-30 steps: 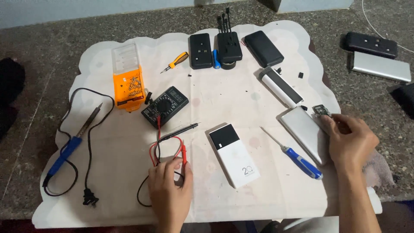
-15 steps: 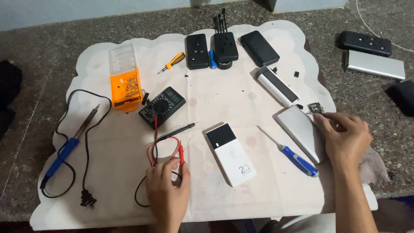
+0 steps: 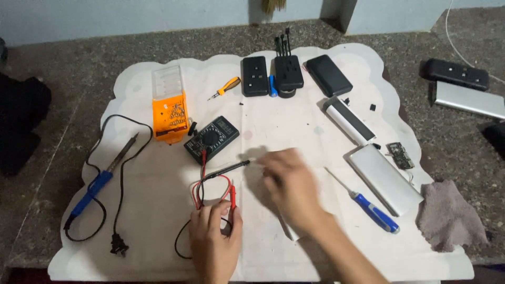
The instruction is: Assembling the internal components of a power bank, including testing batteries with a multimeter and fitting them into the chassis.
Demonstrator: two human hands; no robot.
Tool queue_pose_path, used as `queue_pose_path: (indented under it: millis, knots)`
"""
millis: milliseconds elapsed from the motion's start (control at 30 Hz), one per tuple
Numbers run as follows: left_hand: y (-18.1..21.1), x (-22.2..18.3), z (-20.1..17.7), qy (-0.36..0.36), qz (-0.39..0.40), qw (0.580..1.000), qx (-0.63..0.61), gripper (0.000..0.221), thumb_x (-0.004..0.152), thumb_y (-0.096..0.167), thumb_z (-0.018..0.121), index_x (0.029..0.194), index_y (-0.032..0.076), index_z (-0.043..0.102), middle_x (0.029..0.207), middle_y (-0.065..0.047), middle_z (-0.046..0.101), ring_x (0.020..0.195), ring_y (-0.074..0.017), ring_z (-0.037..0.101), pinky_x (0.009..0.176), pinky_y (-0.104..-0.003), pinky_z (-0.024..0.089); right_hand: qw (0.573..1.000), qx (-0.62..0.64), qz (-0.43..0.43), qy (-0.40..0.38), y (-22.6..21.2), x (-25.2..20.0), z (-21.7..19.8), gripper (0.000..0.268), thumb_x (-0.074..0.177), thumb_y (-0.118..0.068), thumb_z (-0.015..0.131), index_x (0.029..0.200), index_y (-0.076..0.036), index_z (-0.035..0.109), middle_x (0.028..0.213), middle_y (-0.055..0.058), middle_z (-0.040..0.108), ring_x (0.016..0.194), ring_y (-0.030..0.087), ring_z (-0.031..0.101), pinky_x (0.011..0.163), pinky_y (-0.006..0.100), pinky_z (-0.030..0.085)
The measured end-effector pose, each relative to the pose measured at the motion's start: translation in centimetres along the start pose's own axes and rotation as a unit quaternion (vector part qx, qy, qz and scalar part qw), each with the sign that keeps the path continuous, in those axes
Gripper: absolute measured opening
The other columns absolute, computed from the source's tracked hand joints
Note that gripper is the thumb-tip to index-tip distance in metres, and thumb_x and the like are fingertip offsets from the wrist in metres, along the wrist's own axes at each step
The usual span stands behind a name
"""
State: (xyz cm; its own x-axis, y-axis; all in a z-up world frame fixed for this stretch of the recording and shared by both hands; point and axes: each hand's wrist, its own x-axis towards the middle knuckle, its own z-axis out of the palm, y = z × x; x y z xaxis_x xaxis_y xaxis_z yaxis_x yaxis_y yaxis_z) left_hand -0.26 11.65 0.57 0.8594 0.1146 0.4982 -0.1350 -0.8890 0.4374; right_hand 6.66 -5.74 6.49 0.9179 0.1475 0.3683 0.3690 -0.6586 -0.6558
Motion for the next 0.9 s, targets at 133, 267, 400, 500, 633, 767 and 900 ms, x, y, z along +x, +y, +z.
queue_pose_path:
  millis: [133, 267, 400, 500, 633, 767, 900]
  knots:
    - [0.2, 0.3, -0.3, 0.021, 0.019, 0.999, -0.026, 0.021, 0.078, 0.015, 0.079, 0.098, 0.014, 0.071, 0.08, 0.004, 0.063, 0.078, -0.0205, 0.056, 0.075, -0.037, 0.048, 0.984, -0.11, -0.139, -0.011, 0.0, 2.1, 5.5, 0.043, 0.089, -0.02, 0.062, 0.129, -0.004, 0.067, 0.134, 0.014, 0.066, 0.113, 0.031, 0.06, 0.084, 0.042, 0.049]
    - [0.0, 0.3, -0.6, 0.001, 0.064, 0.996, -0.067, 0.023, 0.072, 0.006, 0.079, 0.093, 0.011, 0.07, 0.069, 0.004, 0.059, 0.071, -0.0181, 0.059, 0.067, -0.034, 0.05, 0.969, -0.19, -0.155, -0.031, 0.6, 2.4, 7.1, 0.028, 0.09, -0.027, 0.068, 0.111, -0.009, 0.07, 0.113, 0.012, 0.066, 0.103, 0.03, 0.054, 0.087, 0.044, 0.043]
    - [0.3, 0.6, -0.9, -0.01, 0.072, 0.993, -0.091, 0.026, 0.069, 0.002, 0.079, 0.093, 0.01, 0.073, 0.067, 0.005, 0.063, 0.061, -0.0154, 0.054, 0.059, -0.031, 0.048, 0.963, -0.203, -0.179, -0.012, 0.1, 2.5, 5.3, 0.021, 0.082, -0.018, 0.072, 0.098, -0.006, 0.075, 0.095, 0.011, 0.065, 0.092, 0.027, 0.052, 0.087, 0.042, 0.042]
    - [0.2, 0.3, -0.7, 0.047, 0.117, 0.987, -0.101, 0.025, 0.07, 0.002, 0.08, 0.093, 0.009, 0.074, 0.07, 0.004, 0.064, 0.062, -0.0163, 0.056, 0.061, -0.029, 0.05, 0.968, -0.173, -0.177, 0.043, 0.1, 2.3, 3.6, 0.037, 0.071, -0.009, 0.068, 0.107, -0.005, 0.071, 0.11, 0.011, 0.064, 0.101, 0.029, 0.05, 0.088, 0.041, 0.04]
    - [-1.1, -0.9, 0.0, 0.139, 0.141, 0.979, -0.041, 0.028, 0.068, 0.008, 0.084, 0.095, 0.013, 0.078, 0.082, 0.003, 0.071, 0.084, -0.0185, 0.061, 0.092, -0.039, 0.044, 0.964, -0.161, -0.164, 0.136, 1.5, 1.8, 1.3, 0.035, 0.076, -0.01, 0.073, 0.111, -0.009, 0.071, 0.111, 0.006, 0.065, 0.096, 0.028, 0.052, 0.084, 0.043, 0.042]
    - [-2.2, -2.4, 1.1, 0.135, 0.116, 0.981, -0.08, 0.026, 0.073, 0.005, 0.082, 0.098, 0.006, 0.073, 0.079, -0.003, 0.072, 0.072, -0.0199, 0.061, 0.074, -0.037, 0.046, 0.949, -0.18, -0.109, 0.235, 3.4, 0.8, -1.1, 0.027, 0.081, -0.002, 0.08, 0.105, -0.011, 0.071, 0.107, 0.003, 0.068, 0.092, 0.021, 0.052, 0.083, 0.036, 0.039]
    - [-3.1, -3.1, 1.6, 0.139, 0.073, 0.986, -0.051, 0.037, 0.084, -0.001, 0.071, 0.12, 0.003, 0.062, 0.097, -0.007, 0.066, 0.086, -0.0231, 0.057, 0.1, -0.045, 0.037, 0.943, -0.023, -0.057, 0.327, 5.6, -1.3, -2.7, 0.027, 0.087, 0.012, 0.07, 0.11, 0.006, 0.056, 0.108, 0.018, 0.059, 0.083, 0.021, 0.056, 0.07, 0.029, 0.051]
